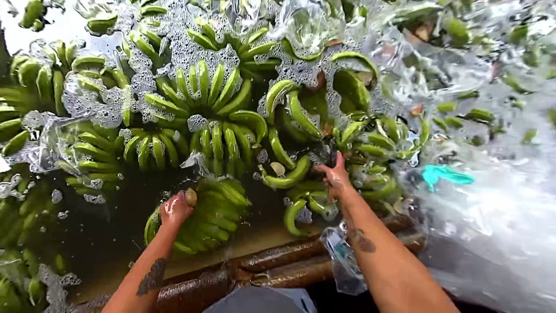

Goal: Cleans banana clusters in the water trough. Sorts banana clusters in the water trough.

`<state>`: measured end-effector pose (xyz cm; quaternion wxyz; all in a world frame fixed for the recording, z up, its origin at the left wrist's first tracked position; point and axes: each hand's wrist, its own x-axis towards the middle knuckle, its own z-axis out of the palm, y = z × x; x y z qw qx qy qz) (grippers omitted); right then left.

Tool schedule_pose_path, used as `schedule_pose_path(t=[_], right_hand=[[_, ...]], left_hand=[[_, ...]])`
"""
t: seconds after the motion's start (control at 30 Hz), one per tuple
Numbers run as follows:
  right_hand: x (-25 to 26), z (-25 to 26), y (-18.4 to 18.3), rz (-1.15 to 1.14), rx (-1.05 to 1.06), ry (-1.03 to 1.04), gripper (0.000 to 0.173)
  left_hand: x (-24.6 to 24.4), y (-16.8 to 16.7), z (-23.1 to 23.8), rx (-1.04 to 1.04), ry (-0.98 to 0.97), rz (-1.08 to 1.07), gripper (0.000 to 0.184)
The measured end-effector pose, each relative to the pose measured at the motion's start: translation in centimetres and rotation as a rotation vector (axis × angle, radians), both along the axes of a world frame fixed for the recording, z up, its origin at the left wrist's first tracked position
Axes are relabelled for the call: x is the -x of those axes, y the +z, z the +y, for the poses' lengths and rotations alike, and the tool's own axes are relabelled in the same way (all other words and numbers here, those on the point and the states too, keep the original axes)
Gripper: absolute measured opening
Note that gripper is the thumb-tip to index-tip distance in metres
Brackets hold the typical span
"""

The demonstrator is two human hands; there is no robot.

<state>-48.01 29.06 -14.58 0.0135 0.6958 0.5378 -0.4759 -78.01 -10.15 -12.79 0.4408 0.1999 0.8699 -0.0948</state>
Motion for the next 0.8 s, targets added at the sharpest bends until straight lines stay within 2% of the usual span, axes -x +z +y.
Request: schedule_pose_path(t=[0.07, 0.1, 0.13, 0.17, 0.2, 0.23, 0.27, 0.3, 0.33, 0.4, 0.47, 0.5, 0.57, 0.63, 0.7, 0.8], right_hand=[[-0.6, -2.2, 2.0, 0.429, 0.206, -0.303, 0.017], [-1.0, -3.6, 3.3, 0.568, 0.325, -0.340, 0.038], [-1.5, -5.3, 4.3, 0.656, 0.393, -0.307, 0.046], [-1.6, -7.2, 5.1, 0.695, 0.421, -0.255, 0.040], [-1.1, -9.2, 5.7, 0.698, 0.444, -0.198, 0.022], [0.1, -11.3, 6.0, 0.676, 0.475, -0.121, 0.021], [1.7, -13.6, 6.0, 0.639, 0.515, -0.037, 0.047], [3.5, -16.2, 5.6, 0.608, 0.554, 0.041, 0.065], [5.5, -18.9, 4.8, 0.587, 0.583, 0.112, 0.075], [9.2, -24.4, 3.1, 0.515, 0.572, 0.265, 0.082], [12.5, -28.7, 1.7, 0.466, 0.550, 0.436, 0.086], [13.7, -29.9, 1.1, 0.425, 0.518, 0.535, 0.087], [15.3, -29.5, 0.8, 0.272, 0.417, 0.705, 0.081], [16.4, -26.5, 1.4, 0.077, 0.292, 0.846, 0.068], [16.6, -24.3, 2.1, -0.084, 0.169, 0.882, 0.059], [14.6, -27.0, 1.7, 0.135, 0.146, 0.739, 0.065]], left_hand=[[-1.1, 0.8, -2.1, -0.044, 0.196, 0.015, 0.087], [-1.2, 1.1, -3.4, -0.101, 0.286, -0.024, 0.098], [-1.2, 1.1, -4.9, -0.208, 0.413, -0.074, 0.103], [-1.4, 0.8, -6.3, -0.342, 0.564, -0.111, 0.102], [-1.7, 0.2, -7.4, -0.446, 0.692, -0.113, 0.100], [-2.0, -0.5, -7.9, -0.500, 0.792, -0.127, 0.099], [-2.2, -1.1, -8.0, -0.515, 0.874, -0.181, 0.096], [-2.4, -1.6, -7.5, -0.502, 0.930, -0.249, 0.087], [-2.3, -1.8, -6.7, -0.469, 0.965, -0.320, 0.076], [-2.2, -2.2, -5.5, -0.374, 0.982, -0.418, 0.063], [-3.0, -2.5, -5.0, -0.403, 0.928, -0.358, 0.050], [-3.6, -2.3, -4.9, -0.441, 0.922, -0.305, 0.050], [-4.9, -2.1, -4.5, -0.540, 0.985, -0.212, 0.054], [-5.3, -1.4, -4.3, -0.655, 1.038, -0.200, 0.051], [-5.8, -0.5, -4.2, -0.732, 1.083, -0.171, 0.046], [-6.6, -0.2, -3.7, -0.797, 1.181, -0.100, 0.038]])
